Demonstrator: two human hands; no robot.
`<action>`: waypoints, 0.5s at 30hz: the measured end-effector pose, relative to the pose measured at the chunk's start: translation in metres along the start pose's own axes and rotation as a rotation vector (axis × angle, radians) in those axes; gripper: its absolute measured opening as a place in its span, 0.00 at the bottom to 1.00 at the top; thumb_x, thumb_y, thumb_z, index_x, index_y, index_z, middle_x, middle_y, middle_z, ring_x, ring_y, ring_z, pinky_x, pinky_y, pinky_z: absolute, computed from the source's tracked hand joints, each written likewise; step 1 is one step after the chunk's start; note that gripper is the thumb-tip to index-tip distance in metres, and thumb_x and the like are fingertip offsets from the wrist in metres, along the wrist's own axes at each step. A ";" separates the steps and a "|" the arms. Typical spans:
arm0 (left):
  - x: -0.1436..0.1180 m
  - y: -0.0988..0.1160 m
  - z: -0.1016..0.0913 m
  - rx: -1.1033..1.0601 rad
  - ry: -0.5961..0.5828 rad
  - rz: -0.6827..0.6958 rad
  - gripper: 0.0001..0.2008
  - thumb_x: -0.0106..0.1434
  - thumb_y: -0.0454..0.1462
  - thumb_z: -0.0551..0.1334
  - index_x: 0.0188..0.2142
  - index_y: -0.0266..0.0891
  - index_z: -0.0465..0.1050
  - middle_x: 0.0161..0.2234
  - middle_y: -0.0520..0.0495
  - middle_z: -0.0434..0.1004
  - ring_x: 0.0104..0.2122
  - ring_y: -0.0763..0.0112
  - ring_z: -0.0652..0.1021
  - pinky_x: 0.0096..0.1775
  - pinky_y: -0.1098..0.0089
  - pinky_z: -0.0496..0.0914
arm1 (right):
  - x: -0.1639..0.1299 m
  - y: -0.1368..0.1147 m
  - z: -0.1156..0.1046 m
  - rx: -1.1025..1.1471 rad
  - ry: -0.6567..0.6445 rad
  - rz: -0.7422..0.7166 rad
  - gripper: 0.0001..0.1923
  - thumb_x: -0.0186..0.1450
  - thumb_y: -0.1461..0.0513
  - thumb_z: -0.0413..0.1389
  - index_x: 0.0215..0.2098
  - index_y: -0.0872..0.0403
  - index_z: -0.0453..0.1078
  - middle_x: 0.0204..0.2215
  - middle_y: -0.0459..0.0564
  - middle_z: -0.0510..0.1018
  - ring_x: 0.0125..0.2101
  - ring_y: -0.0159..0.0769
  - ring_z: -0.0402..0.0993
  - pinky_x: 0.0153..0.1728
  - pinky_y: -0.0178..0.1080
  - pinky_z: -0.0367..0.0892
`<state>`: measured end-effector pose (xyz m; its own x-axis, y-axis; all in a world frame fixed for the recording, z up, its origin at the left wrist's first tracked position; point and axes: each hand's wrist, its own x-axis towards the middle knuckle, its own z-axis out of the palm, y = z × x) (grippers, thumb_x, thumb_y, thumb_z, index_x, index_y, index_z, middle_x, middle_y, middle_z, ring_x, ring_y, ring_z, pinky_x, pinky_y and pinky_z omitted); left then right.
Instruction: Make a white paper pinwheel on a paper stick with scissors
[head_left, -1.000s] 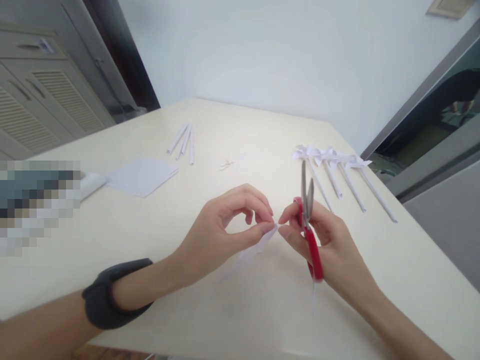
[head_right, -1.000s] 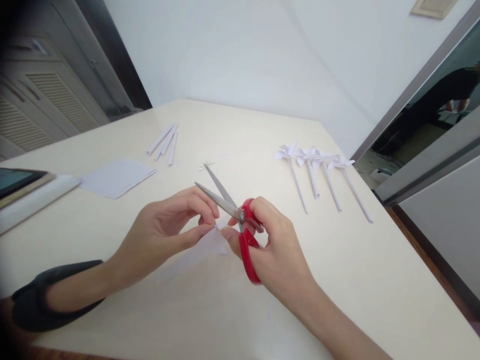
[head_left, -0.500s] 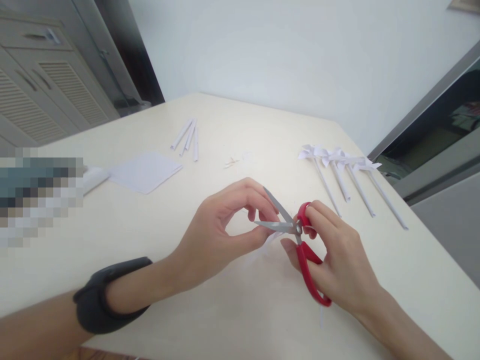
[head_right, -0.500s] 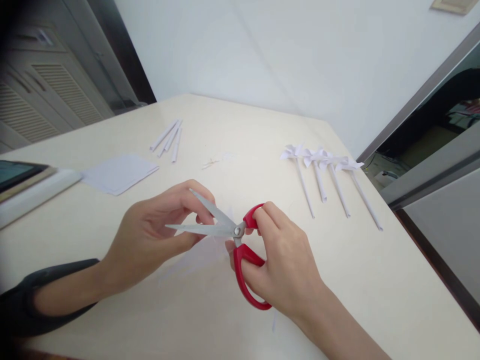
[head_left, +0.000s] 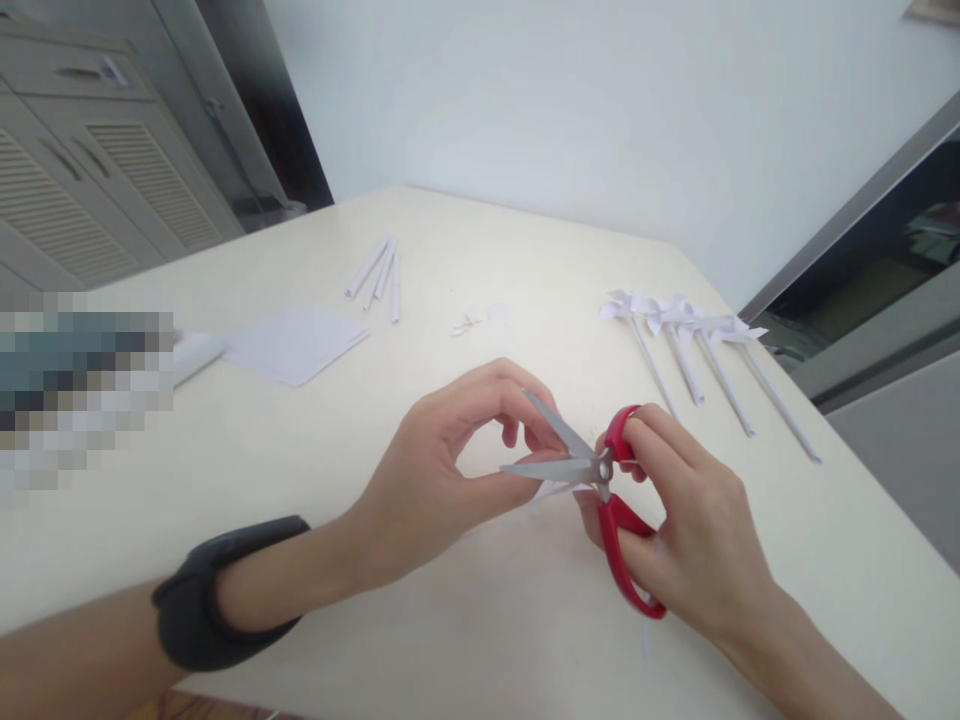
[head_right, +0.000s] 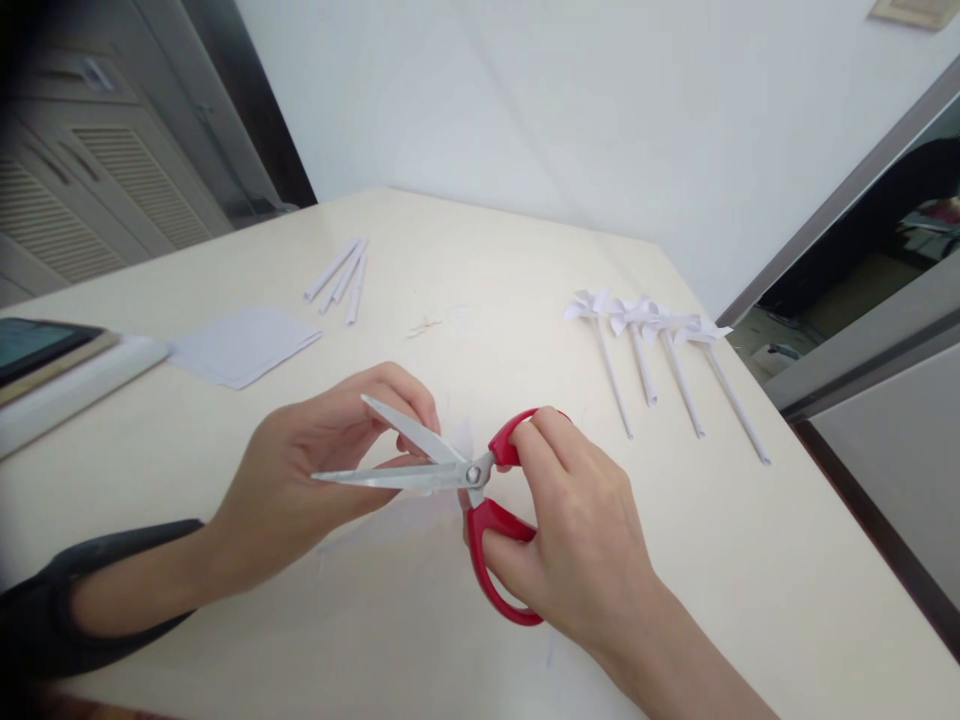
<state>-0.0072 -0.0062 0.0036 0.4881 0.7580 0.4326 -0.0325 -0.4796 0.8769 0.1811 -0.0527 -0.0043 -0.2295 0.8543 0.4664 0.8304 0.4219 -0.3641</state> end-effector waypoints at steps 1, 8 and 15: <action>0.000 0.000 0.000 0.000 0.000 0.000 0.07 0.57 0.27 0.62 0.32 0.39 0.71 0.34 0.50 0.69 0.34 0.72 0.71 0.37 0.70 0.66 | 0.000 0.000 0.000 -0.003 0.007 -0.004 0.16 0.44 0.71 0.53 0.29 0.52 0.57 0.27 0.44 0.64 0.25 0.31 0.58 0.23 0.34 0.57; -0.001 -0.001 -0.001 -0.009 -0.010 0.005 0.09 0.56 0.25 0.61 0.32 0.40 0.72 0.34 0.50 0.69 0.35 0.72 0.71 0.37 0.70 0.66 | 0.000 0.001 -0.001 -0.040 0.025 -0.016 0.15 0.44 0.71 0.53 0.29 0.53 0.57 0.26 0.44 0.64 0.25 0.30 0.58 0.22 0.34 0.56; 0.000 -0.001 0.000 -0.039 -0.011 0.009 0.03 0.58 0.30 0.63 0.31 0.38 0.72 0.34 0.49 0.68 0.33 0.73 0.70 0.36 0.71 0.66 | -0.001 0.000 -0.002 -0.049 0.037 -0.020 0.16 0.43 0.71 0.53 0.29 0.53 0.58 0.27 0.43 0.64 0.25 0.29 0.58 0.23 0.34 0.57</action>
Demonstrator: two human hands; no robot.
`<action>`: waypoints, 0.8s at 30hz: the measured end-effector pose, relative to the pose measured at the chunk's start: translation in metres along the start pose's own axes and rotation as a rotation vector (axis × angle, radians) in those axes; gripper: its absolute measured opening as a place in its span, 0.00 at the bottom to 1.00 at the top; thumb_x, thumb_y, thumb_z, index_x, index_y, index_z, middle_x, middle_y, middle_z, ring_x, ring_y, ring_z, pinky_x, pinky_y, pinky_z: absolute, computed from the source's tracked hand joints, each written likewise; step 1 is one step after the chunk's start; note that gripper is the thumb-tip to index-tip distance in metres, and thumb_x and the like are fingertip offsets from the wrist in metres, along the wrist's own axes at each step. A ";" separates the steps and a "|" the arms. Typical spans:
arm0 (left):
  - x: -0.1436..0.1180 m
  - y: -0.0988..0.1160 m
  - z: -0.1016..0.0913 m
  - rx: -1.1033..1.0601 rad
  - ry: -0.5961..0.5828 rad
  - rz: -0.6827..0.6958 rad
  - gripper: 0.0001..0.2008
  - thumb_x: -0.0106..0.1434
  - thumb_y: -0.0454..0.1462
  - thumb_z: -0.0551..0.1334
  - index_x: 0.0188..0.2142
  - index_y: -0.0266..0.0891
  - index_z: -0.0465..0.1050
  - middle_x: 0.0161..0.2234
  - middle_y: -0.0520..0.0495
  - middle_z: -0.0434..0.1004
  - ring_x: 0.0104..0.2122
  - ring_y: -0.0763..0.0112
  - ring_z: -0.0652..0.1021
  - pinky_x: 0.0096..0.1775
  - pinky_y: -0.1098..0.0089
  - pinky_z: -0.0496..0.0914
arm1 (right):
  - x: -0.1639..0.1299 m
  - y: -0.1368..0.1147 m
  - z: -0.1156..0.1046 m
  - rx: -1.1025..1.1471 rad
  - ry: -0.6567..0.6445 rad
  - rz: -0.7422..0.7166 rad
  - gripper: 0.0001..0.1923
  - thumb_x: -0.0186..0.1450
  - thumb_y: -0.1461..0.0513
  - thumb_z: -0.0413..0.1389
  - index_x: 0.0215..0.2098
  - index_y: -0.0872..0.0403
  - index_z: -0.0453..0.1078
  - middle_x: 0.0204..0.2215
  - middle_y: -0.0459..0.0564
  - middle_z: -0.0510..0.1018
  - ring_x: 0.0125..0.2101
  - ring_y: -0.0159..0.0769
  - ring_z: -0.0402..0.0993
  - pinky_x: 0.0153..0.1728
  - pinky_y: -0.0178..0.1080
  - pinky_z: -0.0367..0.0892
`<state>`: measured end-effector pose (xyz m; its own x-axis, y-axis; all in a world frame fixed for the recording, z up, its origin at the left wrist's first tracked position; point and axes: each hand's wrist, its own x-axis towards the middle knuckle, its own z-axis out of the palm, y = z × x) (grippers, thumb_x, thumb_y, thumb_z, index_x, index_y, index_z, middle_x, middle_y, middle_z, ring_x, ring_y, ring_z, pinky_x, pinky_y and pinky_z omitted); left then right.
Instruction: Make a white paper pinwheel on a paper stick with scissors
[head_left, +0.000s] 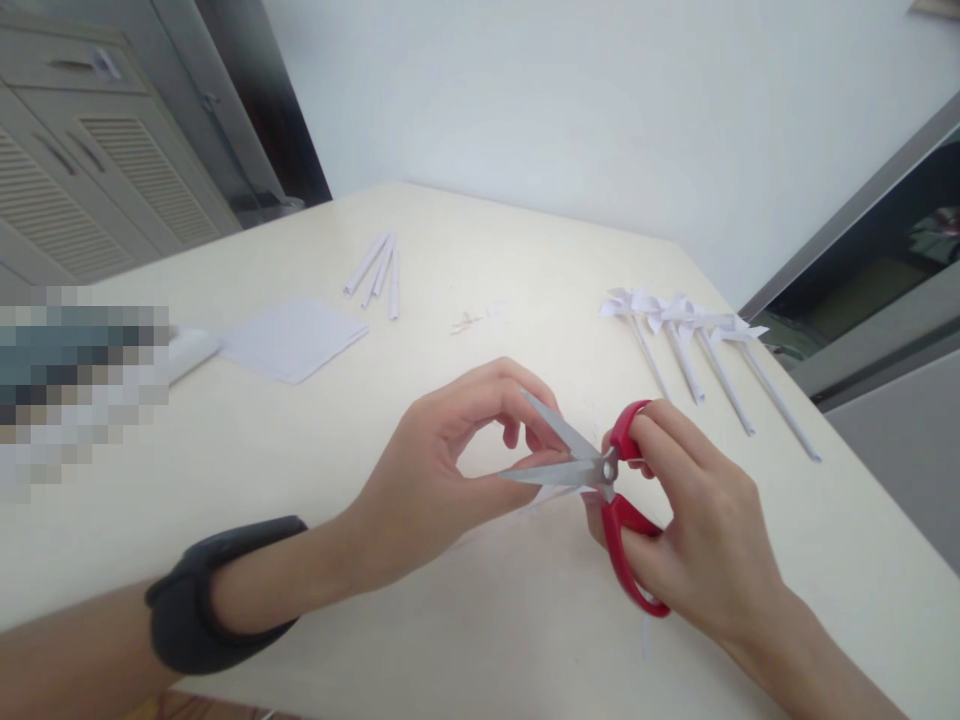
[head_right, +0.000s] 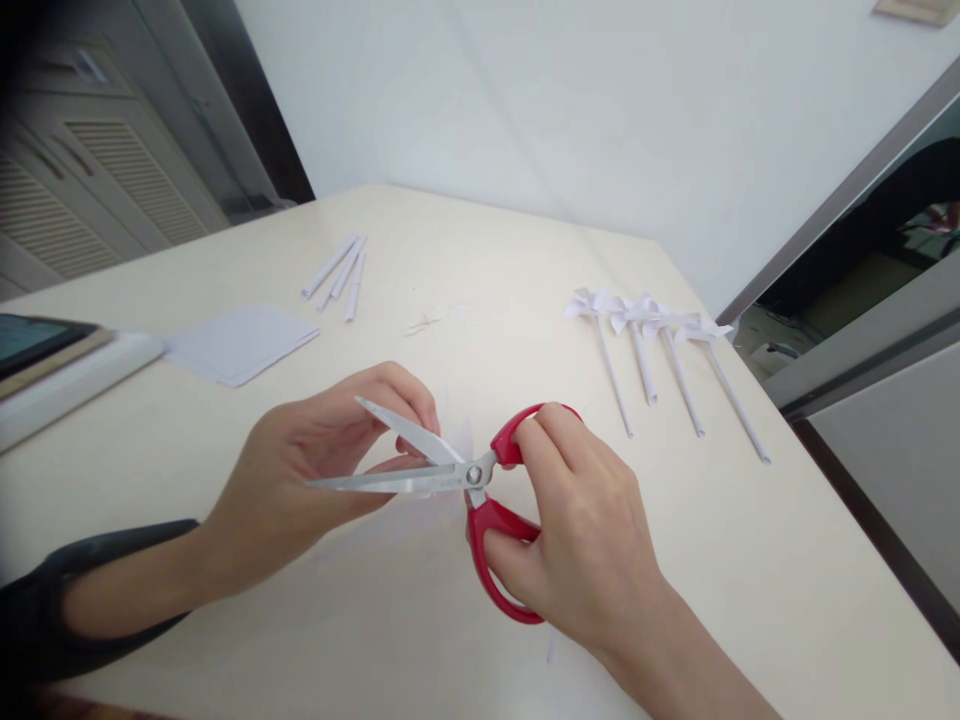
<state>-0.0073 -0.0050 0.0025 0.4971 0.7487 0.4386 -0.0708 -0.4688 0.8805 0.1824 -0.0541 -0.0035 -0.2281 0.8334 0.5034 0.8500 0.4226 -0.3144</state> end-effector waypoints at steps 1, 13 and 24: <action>0.000 0.000 0.000 -0.003 0.000 0.000 0.03 0.58 0.30 0.63 0.31 0.38 0.72 0.34 0.50 0.68 0.33 0.73 0.70 0.36 0.71 0.66 | 0.000 0.000 0.000 0.001 0.006 -0.003 0.16 0.43 0.71 0.53 0.30 0.53 0.58 0.27 0.43 0.64 0.25 0.29 0.58 0.23 0.34 0.57; -0.002 0.000 -0.001 -0.017 -0.014 -0.015 0.07 0.57 0.27 0.62 0.32 0.39 0.71 0.34 0.51 0.68 0.34 0.74 0.70 0.37 0.71 0.65 | 0.001 0.000 0.000 -0.018 0.021 -0.011 0.15 0.44 0.70 0.54 0.28 0.53 0.58 0.25 0.42 0.64 0.24 0.29 0.57 0.22 0.33 0.56; -0.003 0.000 0.001 -0.056 -0.013 -0.039 0.11 0.54 0.22 0.61 0.31 0.39 0.71 0.34 0.53 0.68 0.35 0.75 0.70 0.37 0.72 0.65 | 0.001 0.000 0.002 -0.058 0.048 -0.015 0.13 0.45 0.70 0.54 0.27 0.53 0.58 0.24 0.42 0.64 0.23 0.28 0.56 0.21 0.32 0.55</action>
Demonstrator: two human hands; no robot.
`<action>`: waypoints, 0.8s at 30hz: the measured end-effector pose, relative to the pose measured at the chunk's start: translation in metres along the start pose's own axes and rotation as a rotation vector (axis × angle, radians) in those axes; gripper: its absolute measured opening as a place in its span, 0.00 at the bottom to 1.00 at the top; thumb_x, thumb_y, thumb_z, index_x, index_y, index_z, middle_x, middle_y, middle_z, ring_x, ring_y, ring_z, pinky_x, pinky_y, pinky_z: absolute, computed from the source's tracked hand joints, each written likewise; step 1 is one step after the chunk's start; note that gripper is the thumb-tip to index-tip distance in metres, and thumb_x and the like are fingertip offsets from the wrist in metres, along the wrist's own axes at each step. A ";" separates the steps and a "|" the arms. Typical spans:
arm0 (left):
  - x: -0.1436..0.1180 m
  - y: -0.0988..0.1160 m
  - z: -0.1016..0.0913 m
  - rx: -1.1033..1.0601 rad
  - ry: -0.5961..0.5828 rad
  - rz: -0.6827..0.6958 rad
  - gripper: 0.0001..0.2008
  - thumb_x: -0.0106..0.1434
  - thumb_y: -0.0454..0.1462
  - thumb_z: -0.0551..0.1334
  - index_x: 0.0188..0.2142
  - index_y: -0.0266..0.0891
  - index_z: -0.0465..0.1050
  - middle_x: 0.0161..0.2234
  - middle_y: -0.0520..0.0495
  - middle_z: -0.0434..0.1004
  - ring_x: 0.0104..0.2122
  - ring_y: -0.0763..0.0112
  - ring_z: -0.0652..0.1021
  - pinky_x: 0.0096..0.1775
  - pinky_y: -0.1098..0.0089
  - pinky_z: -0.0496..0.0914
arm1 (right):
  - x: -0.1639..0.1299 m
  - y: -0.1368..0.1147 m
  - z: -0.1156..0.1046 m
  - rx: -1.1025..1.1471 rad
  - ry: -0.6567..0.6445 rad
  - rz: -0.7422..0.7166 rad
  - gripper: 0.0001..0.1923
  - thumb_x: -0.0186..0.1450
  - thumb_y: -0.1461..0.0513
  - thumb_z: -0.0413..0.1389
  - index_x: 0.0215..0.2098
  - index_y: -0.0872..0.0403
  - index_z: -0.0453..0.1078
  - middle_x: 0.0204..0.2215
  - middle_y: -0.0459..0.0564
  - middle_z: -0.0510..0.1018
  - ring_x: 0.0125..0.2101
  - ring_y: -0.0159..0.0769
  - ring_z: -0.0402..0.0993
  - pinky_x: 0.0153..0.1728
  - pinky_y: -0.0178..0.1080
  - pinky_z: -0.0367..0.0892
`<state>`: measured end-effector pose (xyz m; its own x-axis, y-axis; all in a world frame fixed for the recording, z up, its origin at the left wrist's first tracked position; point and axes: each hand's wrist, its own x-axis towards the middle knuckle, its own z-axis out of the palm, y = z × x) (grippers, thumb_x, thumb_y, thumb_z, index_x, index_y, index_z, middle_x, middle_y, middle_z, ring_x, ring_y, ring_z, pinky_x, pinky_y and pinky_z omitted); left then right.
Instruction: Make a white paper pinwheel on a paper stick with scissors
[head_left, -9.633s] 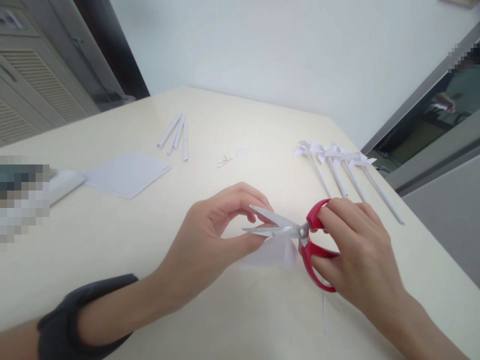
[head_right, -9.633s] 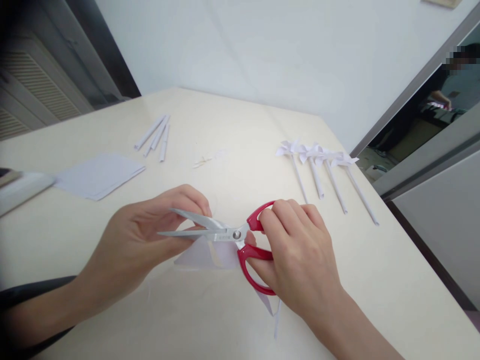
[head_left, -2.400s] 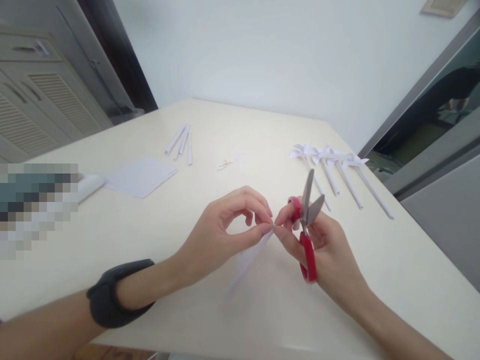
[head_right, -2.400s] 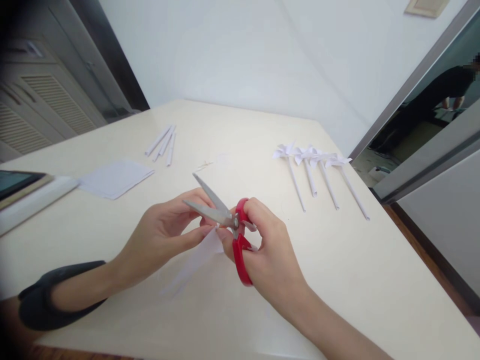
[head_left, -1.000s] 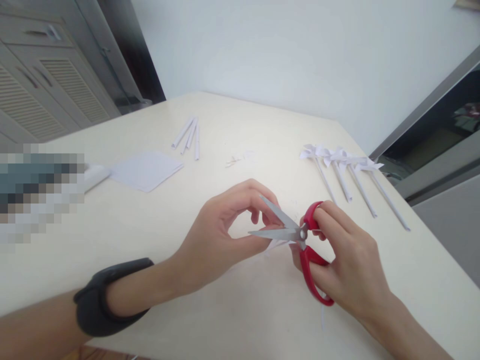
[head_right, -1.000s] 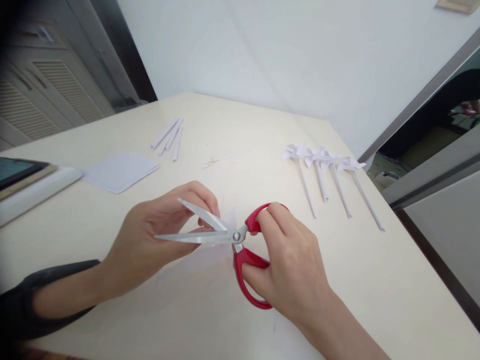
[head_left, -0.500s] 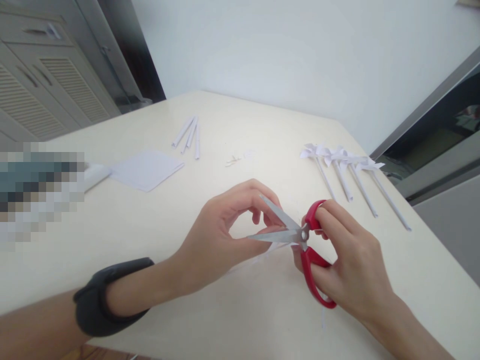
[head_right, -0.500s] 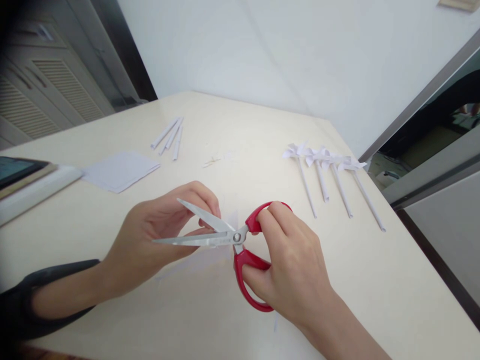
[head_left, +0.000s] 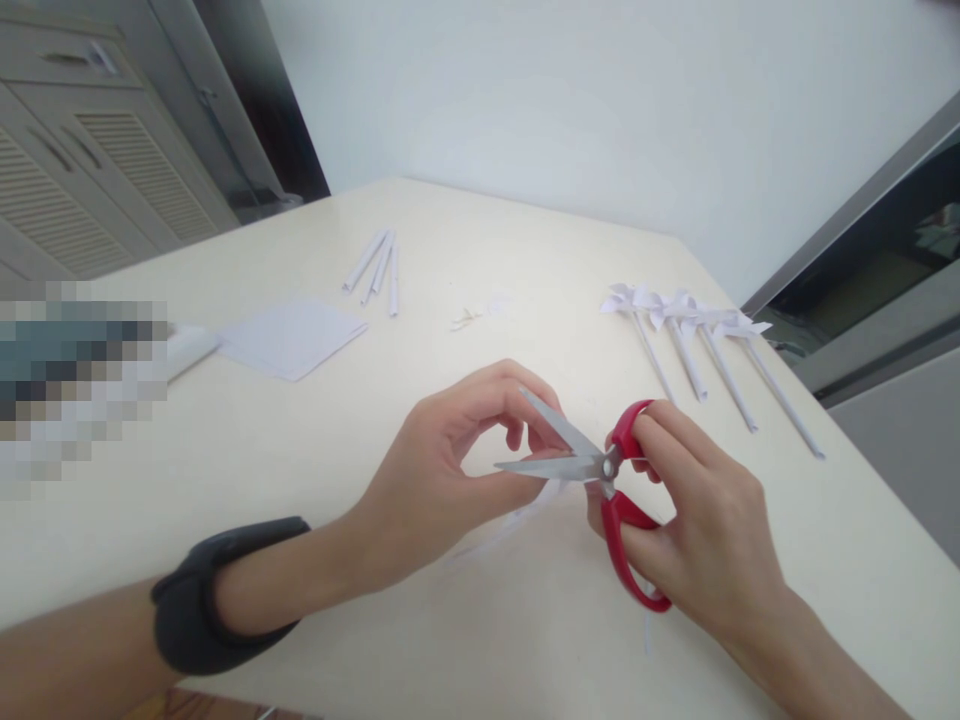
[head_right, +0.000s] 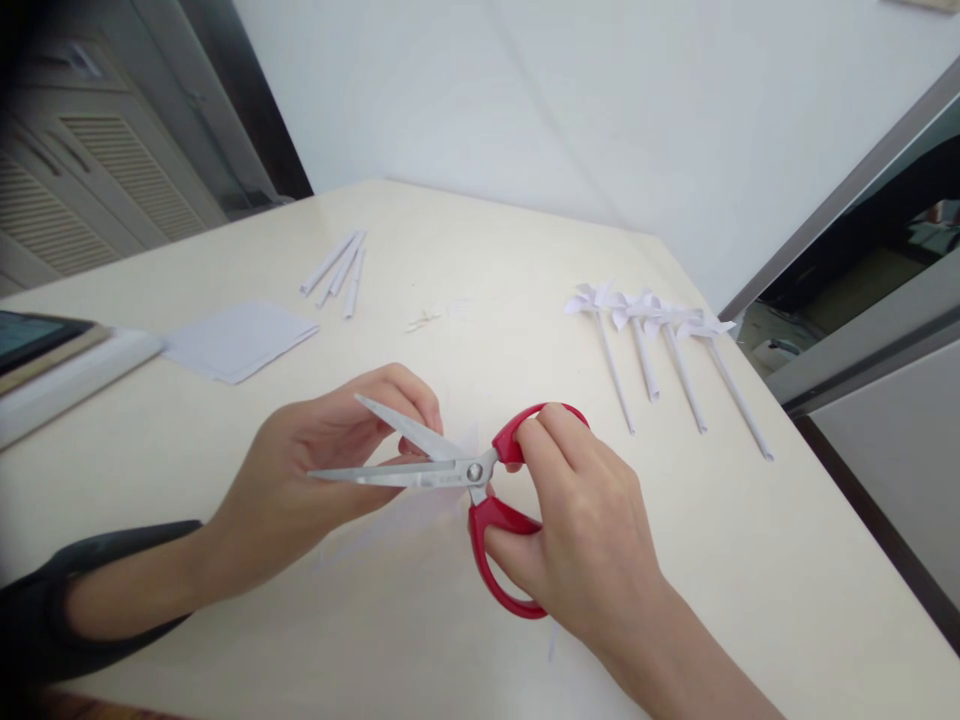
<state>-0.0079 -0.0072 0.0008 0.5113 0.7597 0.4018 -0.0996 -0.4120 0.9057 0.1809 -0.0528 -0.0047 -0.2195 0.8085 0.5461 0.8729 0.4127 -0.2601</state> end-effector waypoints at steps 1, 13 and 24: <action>0.000 0.000 0.000 -0.001 -0.001 0.000 0.11 0.54 0.22 0.61 0.31 0.39 0.71 0.34 0.53 0.69 0.34 0.75 0.70 0.37 0.72 0.65 | 0.000 0.000 0.000 -0.001 0.002 -0.002 0.12 0.45 0.69 0.54 0.27 0.53 0.58 0.24 0.42 0.64 0.22 0.28 0.56 0.20 0.32 0.55; 0.000 0.000 -0.001 0.018 0.002 0.002 0.11 0.54 0.22 0.62 0.31 0.38 0.71 0.34 0.53 0.69 0.34 0.75 0.69 0.37 0.73 0.65 | -0.001 -0.001 0.000 -0.019 0.033 -0.012 0.11 0.45 0.70 0.54 0.26 0.54 0.59 0.23 0.41 0.63 0.21 0.27 0.55 0.19 0.31 0.54; -0.002 0.003 -0.001 0.031 0.012 -0.039 0.09 0.55 0.24 0.62 0.31 0.39 0.72 0.34 0.52 0.69 0.34 0.75 0.70 0.37 0.73 0.66 | -0.001 -0.001 0.000 -0.017 0.067 -0.035 0.11 0.45 0.70 0.53 0.26 0.54 0.59 0.23 0.41 0.63 0.21 0.26 0.55 0.19 0.29 0.53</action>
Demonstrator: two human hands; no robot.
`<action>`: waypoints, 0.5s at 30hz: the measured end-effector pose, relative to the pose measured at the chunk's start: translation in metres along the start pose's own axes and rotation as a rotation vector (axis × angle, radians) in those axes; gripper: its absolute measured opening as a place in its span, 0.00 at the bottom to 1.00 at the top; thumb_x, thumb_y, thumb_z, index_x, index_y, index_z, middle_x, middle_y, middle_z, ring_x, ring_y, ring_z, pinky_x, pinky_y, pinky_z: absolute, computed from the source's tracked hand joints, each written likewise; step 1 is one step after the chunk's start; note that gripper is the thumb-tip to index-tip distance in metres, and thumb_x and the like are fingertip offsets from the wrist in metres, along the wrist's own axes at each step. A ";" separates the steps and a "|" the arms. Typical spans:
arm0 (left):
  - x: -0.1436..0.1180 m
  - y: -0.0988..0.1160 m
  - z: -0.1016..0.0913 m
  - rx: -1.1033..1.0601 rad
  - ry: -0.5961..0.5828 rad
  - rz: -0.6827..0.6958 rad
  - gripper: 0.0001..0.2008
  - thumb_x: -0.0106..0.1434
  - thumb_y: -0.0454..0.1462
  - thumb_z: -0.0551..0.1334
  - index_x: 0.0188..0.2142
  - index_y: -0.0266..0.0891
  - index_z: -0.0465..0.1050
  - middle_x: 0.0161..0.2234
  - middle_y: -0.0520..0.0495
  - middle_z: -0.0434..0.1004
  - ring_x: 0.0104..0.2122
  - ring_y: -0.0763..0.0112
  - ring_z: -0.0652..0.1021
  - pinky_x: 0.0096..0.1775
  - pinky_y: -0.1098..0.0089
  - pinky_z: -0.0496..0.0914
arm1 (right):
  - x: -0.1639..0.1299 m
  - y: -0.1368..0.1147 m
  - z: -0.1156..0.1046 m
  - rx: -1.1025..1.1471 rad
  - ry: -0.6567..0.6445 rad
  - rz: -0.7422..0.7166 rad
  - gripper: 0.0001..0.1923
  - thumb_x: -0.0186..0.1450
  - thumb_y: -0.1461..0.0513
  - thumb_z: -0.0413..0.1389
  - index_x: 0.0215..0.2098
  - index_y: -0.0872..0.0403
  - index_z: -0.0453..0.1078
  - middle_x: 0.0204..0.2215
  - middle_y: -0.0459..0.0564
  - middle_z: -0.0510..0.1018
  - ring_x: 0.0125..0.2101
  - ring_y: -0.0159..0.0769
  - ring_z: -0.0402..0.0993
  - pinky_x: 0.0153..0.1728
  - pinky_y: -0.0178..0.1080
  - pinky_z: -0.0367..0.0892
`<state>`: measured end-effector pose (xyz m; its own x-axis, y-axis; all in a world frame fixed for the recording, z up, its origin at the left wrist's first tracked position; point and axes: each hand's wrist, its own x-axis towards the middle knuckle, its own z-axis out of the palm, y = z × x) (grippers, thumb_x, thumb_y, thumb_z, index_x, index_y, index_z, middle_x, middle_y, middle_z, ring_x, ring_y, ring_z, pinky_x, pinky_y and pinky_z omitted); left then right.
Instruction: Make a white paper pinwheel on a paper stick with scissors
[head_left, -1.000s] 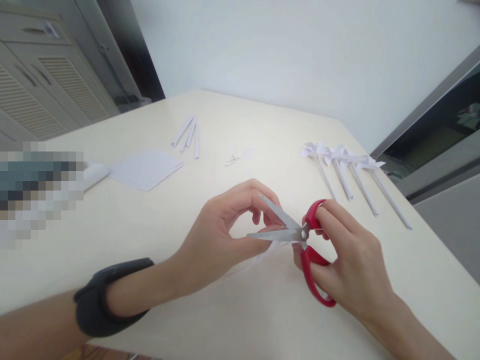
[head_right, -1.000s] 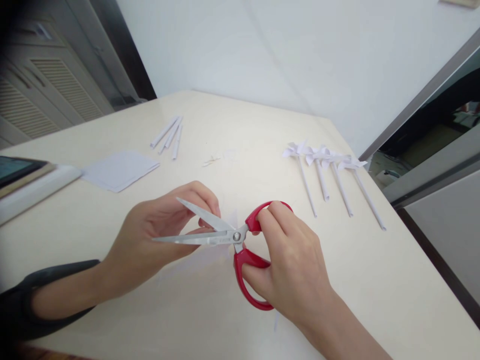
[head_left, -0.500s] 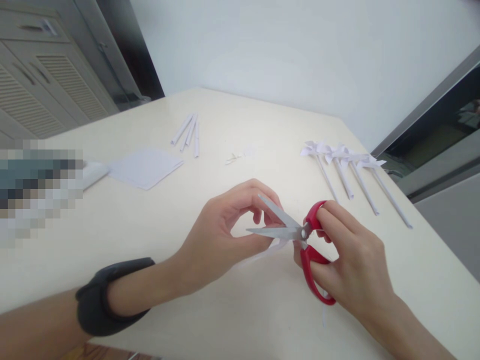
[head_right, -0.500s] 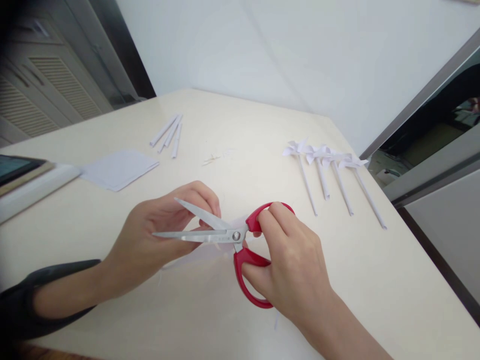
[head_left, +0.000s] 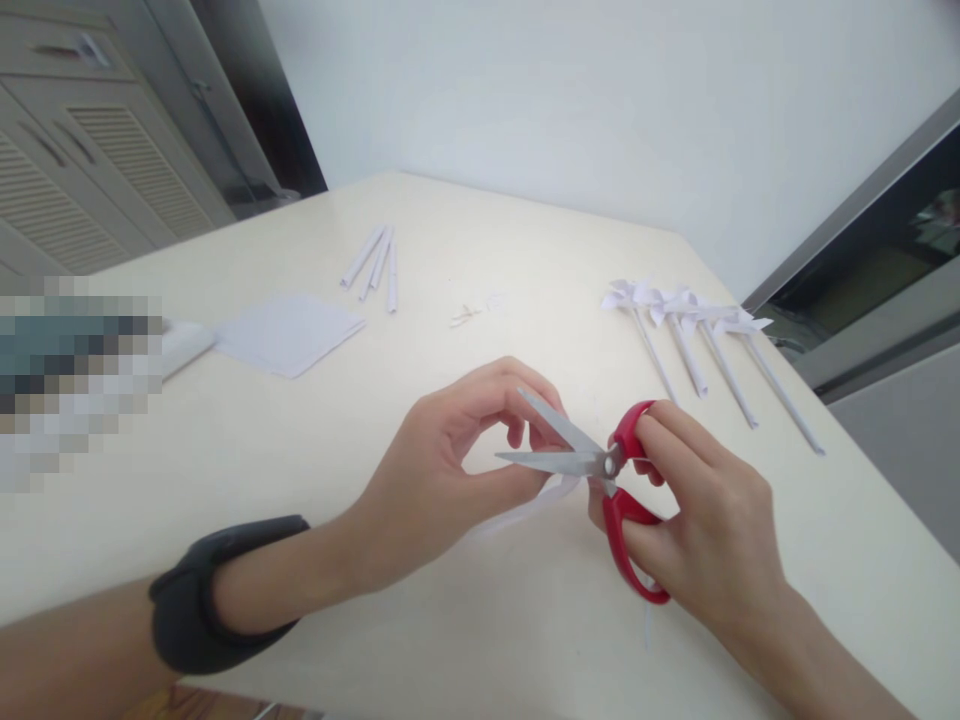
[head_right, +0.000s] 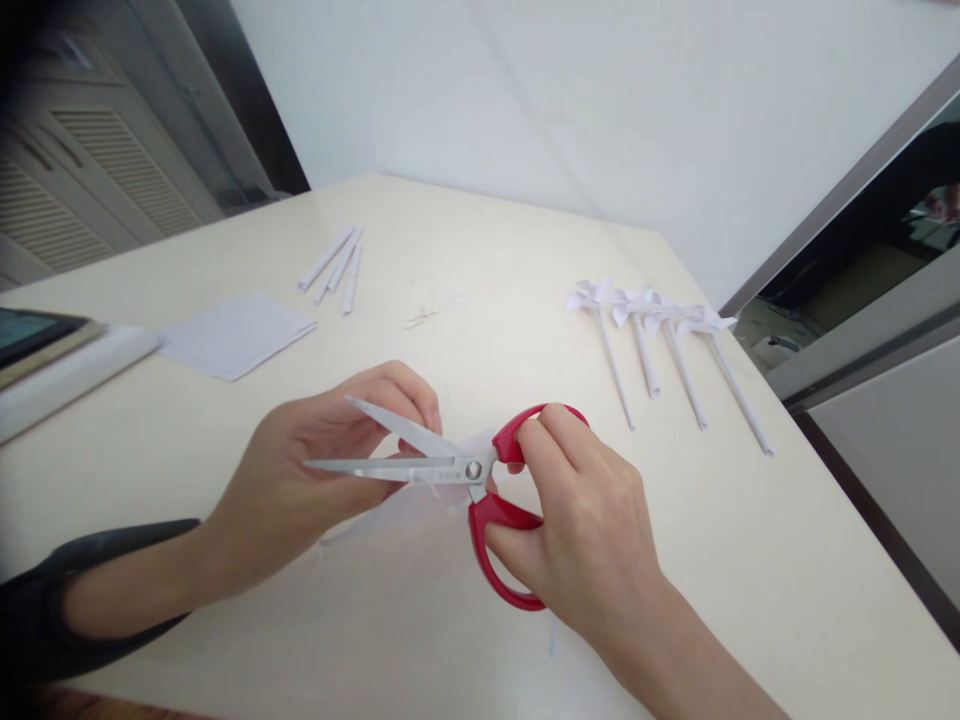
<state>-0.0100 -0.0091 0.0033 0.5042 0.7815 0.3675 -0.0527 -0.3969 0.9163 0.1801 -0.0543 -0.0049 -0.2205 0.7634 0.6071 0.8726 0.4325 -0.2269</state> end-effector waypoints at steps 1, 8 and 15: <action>0.000 0.001 0.000 0.008 0.000 0.004 0.09 0.55 0.25 0.62 0.31 0.40 0.72 0.34 0.52 0.69 0.34 0.74 0.70 0.37 0.73 0.66 | 0.000 0.000 0.000 -0.005 -0.001 0.001 0.12 0.45 0.70 0.53 0.26 0.54 0.59 0.23 0.41 0.63 0.21 0.26 0.55 0.19 0.29 0.53; 0.001 -0.001 0.002 0.015 0.023 0.030 0.05 0.58 0.29 0.62 0.31 0.40 0.72 0.33 0.50 0.70 0.34 0.72 0.72 0.37 0.71 0.67 | 0.003 0.000 -0.002 0.024 -0.054 0.068 0.12 0.48 0.71 0.54 0.23 0.53 0.55 0.20 0.40 0.60 0.20 0.26 0.52 0.19 0.30 0.51; 0.001 0.000 0.003 0.029 -0.013 0.019 0.04 0.60 0.30 0.61 0.30 0.39 0.70 0.35 0.50 0.70 0.36 0.74 0.72 0.39 0.72 0.66 | 0.012 0.002 -0.008 0.121 -0.116 0.255 0.11 0.57 0.65 0.55 0.21 0.53 0.58 0.18 0.40 0.60 0.19 0.27 0.55 0.19 0.32 0.54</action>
<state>-0.0071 -0.0091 0.0032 0.5144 0.7674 0.3828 -0.0378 -0.4257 0.9041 0.1826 -0.0482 0.0078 -0.0552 0.9012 0.4299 0.8495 0.2687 -0.4541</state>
